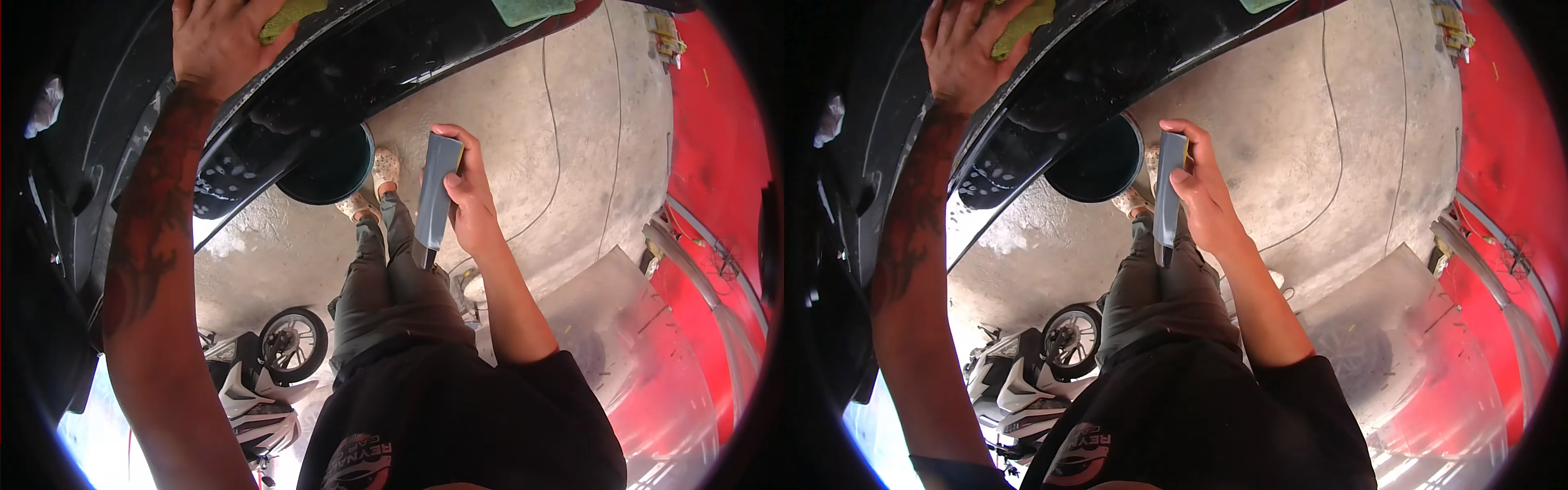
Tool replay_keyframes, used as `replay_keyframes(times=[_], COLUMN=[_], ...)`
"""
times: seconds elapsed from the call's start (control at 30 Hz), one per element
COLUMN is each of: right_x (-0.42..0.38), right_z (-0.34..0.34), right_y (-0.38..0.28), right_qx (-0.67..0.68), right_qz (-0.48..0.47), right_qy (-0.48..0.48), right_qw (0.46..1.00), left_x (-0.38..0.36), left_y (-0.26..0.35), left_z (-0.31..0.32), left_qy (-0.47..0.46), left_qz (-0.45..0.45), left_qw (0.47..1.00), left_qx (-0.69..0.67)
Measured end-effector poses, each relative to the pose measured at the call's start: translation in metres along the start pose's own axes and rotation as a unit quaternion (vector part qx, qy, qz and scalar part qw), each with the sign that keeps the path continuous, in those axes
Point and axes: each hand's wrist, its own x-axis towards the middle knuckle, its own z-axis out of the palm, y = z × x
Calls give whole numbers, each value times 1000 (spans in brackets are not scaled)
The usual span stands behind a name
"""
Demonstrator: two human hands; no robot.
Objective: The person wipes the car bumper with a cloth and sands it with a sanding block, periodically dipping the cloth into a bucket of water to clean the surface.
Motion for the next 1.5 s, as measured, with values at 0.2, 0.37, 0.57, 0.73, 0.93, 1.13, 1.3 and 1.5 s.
replay_keyframes(times=[0.2, 0.37, 0.57, 0.73, 0.93, 1.13, 1.3, 1.5], right_x=[3, 25, 55, 78, 93, 118, 101, 123], right_z=[5, 7, 23, 28, 26, 34, 27, 39], right_y=[-6, -3, -13, -10, -7, -12, -2, -13], right_qx=[-35, -250, -348, -516, -603, -594, -585, -589], right_qz=[-23, -137, -198, -295, -324, -356, -346, -368], right_qy=[18, 18, 46, 126, 177, 191, 185, 189], right_qw=[999, 958, 915, 794, 707, 696, 710, 694], left_x=[0, -2, -1, -1, -1, 0, -1, 2], left_y=[-2, -2, -3, -4, -2, -2, -4, -2], left_z=[-1, 0, -1, -2, -2, -7, 0, -9], left_qy=[-7, 2, 3, -5, -7, -32, -2, -46], left_qz=[0, -9, -3, -1, -12, -15, -9, -12], left_qw=[1000, 1000, 1000, 1000, 999, 999, 999, 999], left_qx=[-5, -24, -23, -27, -33, -30, -33, -12])
